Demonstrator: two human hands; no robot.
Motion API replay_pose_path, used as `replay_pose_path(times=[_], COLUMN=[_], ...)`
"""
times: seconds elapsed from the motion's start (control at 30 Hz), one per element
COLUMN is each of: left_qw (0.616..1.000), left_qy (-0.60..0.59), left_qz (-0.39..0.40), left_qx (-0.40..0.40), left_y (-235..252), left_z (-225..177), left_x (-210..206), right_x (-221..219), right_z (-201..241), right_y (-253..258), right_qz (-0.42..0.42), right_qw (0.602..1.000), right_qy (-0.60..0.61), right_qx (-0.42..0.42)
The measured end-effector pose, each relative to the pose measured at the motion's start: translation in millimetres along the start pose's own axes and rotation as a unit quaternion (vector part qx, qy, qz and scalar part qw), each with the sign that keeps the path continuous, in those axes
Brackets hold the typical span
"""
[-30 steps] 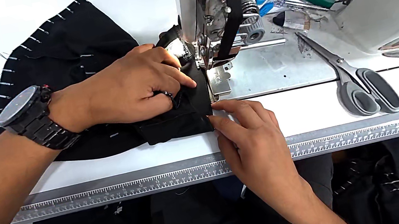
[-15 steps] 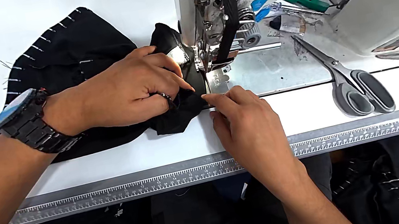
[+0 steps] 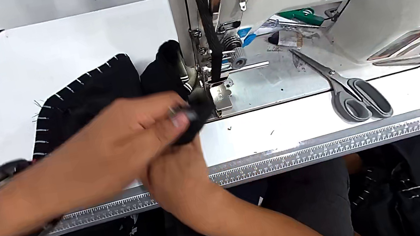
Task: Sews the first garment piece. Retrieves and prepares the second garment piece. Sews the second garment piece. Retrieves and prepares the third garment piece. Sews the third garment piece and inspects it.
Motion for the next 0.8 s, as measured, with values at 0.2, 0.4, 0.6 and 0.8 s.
replay_pose_path(times=[0.2,0.4,0.6,0.8], left_qw=[0.936,0.923,0.918,0.955], left_qy=[0.272,0.293,0.319,0.230], left_qz=[0.027,-0.018,-0.036,-0.052], left_qx=[-0.220,-0.248,-0.231,-0.178], left_y=[-46.3,-55.0,-49.4,-23.7], left_z=[-0.5,-4.0,-4.9,23.4], left_x=[-67.2,-87.4,-93.9,-82.5], right_x=[52.5,91.8,67.1,73.5], right_z=[-16.2,-108.1,-96.4,-95.6], right_y=[-69.4,7.7,31.0,22.8], right_qz=[0.014,-0.047,0.013,0.008], right_qw=[0.977,0.997,0.978,0.980], right_qy=[0.165,-0.018,-0.189,-0.175], right_qx=[0.137,0.057,0.089,0.093])
Point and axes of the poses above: each hand's wrist, its own y-axis towards the middle knuckle, its own x-axis out of the back of the hand, z = x × y, the point moved 7 cm from there along y, towards the middle knuckle, and after that the axes turned 11 degrees about -z, right-handed, at the moved point
